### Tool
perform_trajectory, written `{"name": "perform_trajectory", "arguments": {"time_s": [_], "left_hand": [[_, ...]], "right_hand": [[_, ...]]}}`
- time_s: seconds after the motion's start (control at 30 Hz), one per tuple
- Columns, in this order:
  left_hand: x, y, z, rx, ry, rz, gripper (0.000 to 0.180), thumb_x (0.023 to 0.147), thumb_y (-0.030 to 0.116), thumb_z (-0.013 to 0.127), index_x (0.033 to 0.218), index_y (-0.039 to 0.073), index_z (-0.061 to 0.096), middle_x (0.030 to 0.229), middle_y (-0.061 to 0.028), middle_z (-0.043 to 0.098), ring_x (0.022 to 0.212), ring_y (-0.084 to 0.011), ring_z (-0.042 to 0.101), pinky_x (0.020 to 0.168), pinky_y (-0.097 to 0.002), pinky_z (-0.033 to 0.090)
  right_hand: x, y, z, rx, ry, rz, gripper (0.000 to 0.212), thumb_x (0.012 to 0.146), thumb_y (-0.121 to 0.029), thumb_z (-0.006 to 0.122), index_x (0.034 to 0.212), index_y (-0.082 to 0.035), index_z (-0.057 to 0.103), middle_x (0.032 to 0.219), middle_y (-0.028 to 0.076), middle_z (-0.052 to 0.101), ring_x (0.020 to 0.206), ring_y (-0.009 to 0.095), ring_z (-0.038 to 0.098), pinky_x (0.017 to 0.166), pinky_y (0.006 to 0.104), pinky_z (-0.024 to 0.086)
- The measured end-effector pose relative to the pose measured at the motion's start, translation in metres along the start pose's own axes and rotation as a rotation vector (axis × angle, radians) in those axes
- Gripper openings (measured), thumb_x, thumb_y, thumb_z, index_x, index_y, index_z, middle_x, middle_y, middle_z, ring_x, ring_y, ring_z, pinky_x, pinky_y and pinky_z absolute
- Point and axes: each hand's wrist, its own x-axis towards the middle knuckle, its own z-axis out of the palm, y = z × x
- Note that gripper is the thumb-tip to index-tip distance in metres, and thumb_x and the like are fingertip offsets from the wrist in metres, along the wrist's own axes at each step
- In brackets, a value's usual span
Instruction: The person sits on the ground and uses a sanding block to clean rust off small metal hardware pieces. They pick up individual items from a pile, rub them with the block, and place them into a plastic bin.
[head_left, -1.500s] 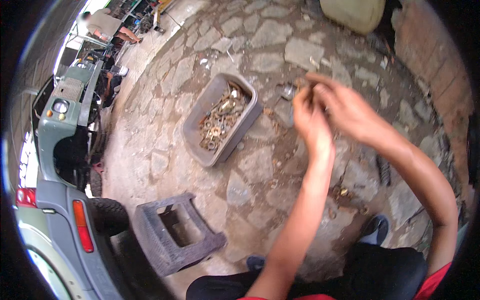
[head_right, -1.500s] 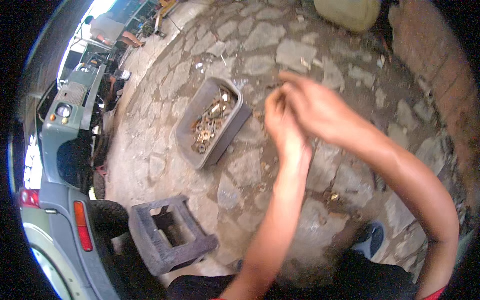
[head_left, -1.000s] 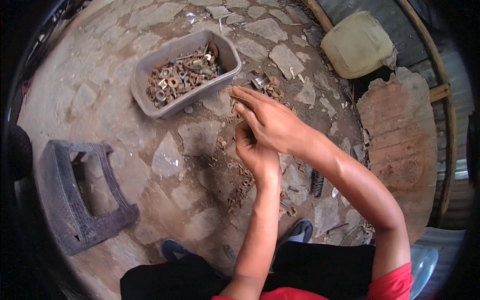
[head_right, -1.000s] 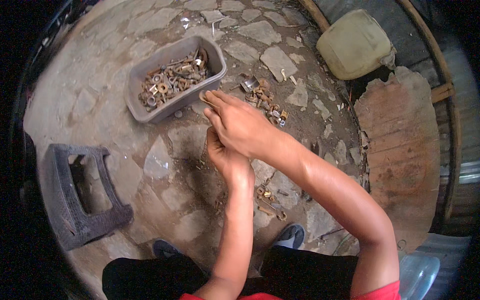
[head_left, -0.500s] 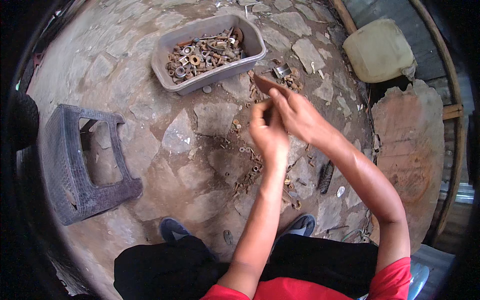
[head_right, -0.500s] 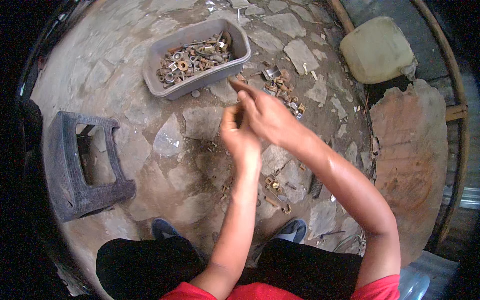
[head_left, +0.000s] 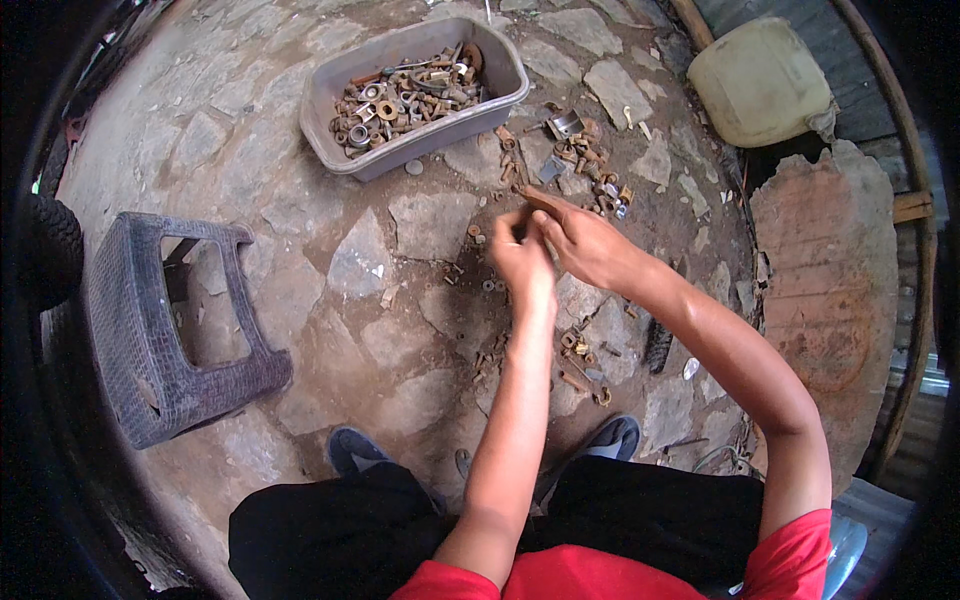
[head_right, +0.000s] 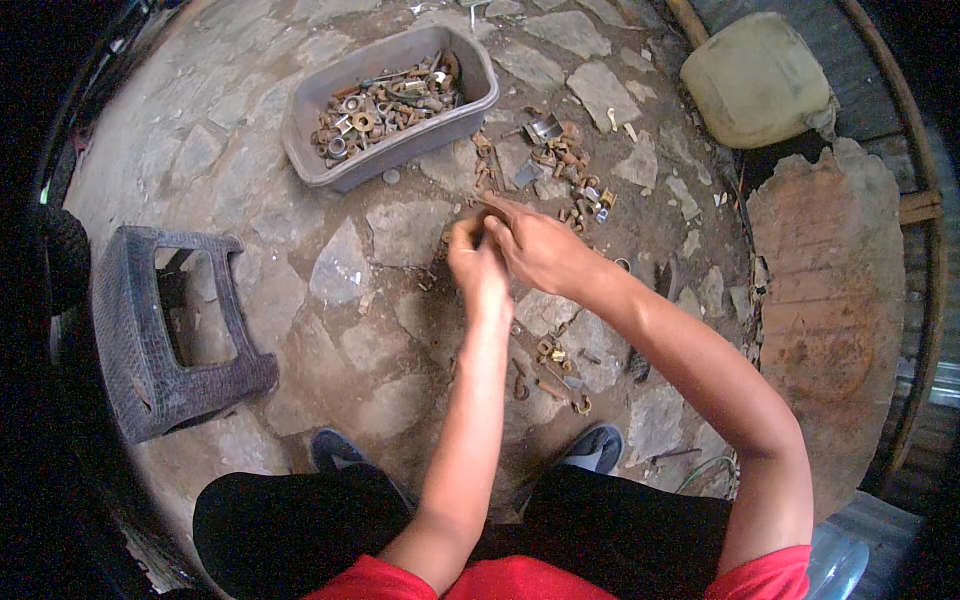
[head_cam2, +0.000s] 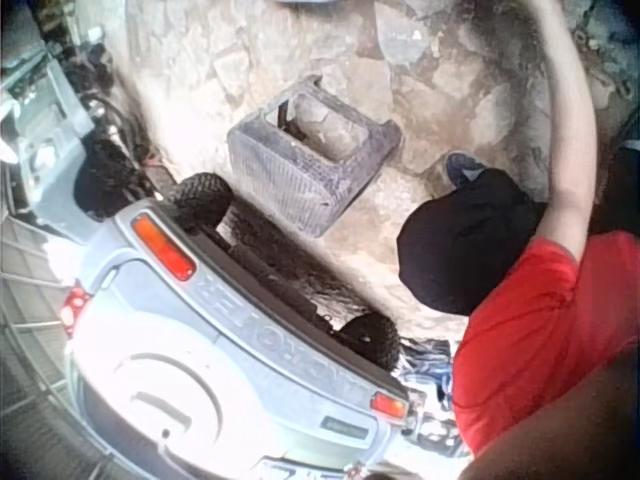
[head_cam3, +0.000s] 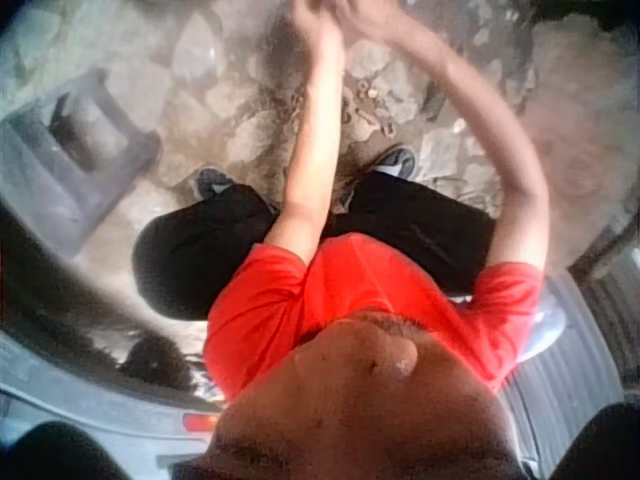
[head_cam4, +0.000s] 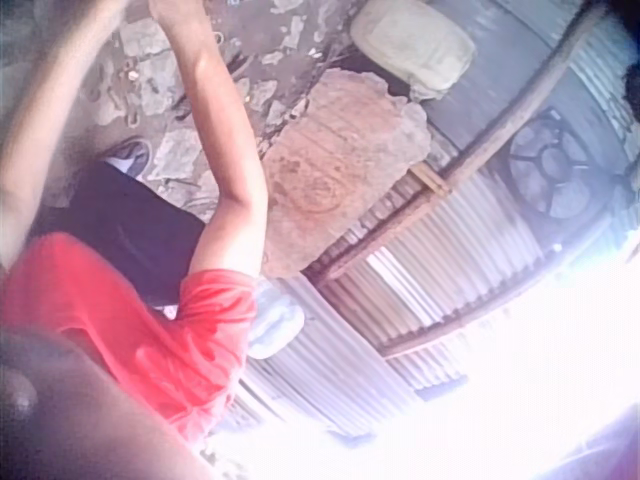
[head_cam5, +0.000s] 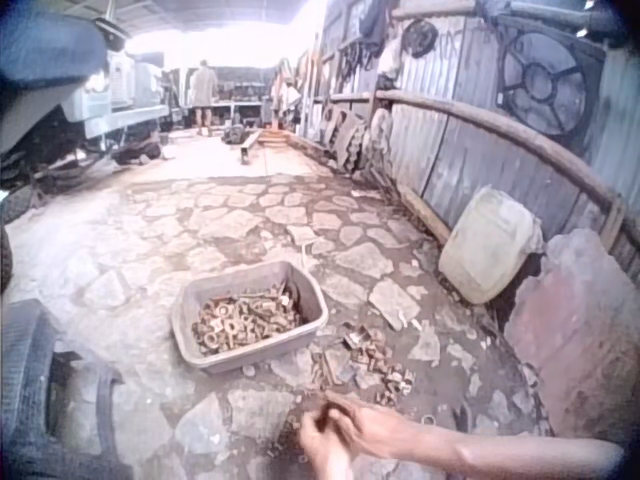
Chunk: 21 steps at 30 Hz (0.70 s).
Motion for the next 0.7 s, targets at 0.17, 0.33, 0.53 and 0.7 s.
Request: {"name": "perform_trajectory", "arguments": {"time_s": [0.17,0.33,0.53,0.7], "left_hand": [[0.058,0.041,-0.001,-0.01,0.025,0.059,0.026,0.092,0.012,0.066,0.112,-0.003,0.059,0.104,-0.007,0.064,0.09,-0.0121,0.06,0.081,-0.0286,0.05],[0.071,0.119,0.045,-0.113,-0.483,0.263,0.071,0.093,0.022,0.065,0.15,0.005,0.027,0.157,-0.0161,0.023,0.144,-0.0246,0.027,0.116,-0.0456,0.024],[0.041,-0.008,-0.015,0.843,-0.34,0.365,0.037,0.087,0.025,0.071,0.119,0.008,0.064,0.118,-0.0138,0.064,0.108,-0.027,0.061,0.093,-0.0379,0.047],[-0.011,-0.06,-0.064,1.418,0.015,0.362,0.035,0.085,0.021,0.071,0.118,0.015,0.065,0.116,-0.0079,0.055,0.112,-0.0289,0.053,0.091,-0.0473,0.042]], "right_hand": [[-0.001,0.036,-0.018,-0.123,-0.139,-0.018,0.044,0.1,-0.027,0.04,0.138,-0.005,0.045,0.13,0.023,0.055,0.117,0.04,0.055,0.1,0.0456,0.045],[-0.033,0.125,-0.035,-0.591,-0.398,0.166,0.037,0.095,-0.022,0.044,0.13,-0.009,0.05,0.114,0.019,0.065,0.1,0.039,0.064,0.084,0.049,0.052],[-0.043,0.163,-0.065,-0.611,-0.377,0.42,0.034,0.101,-0.033,0.038,0.113,-0.009,0.058,0.097,0.023,0.066,0.09,0.044,0.062,0.079,0.0543,0.047],[-0.04,0.163,-0.064,-0.562,-0.346,0.378,0.031,0.101,-0.032,0.038,0.107,-0.007,0.056,0.092,0.026,0.065,0.088,0.044,0.063,0.075,0.0552,0.045]]}}
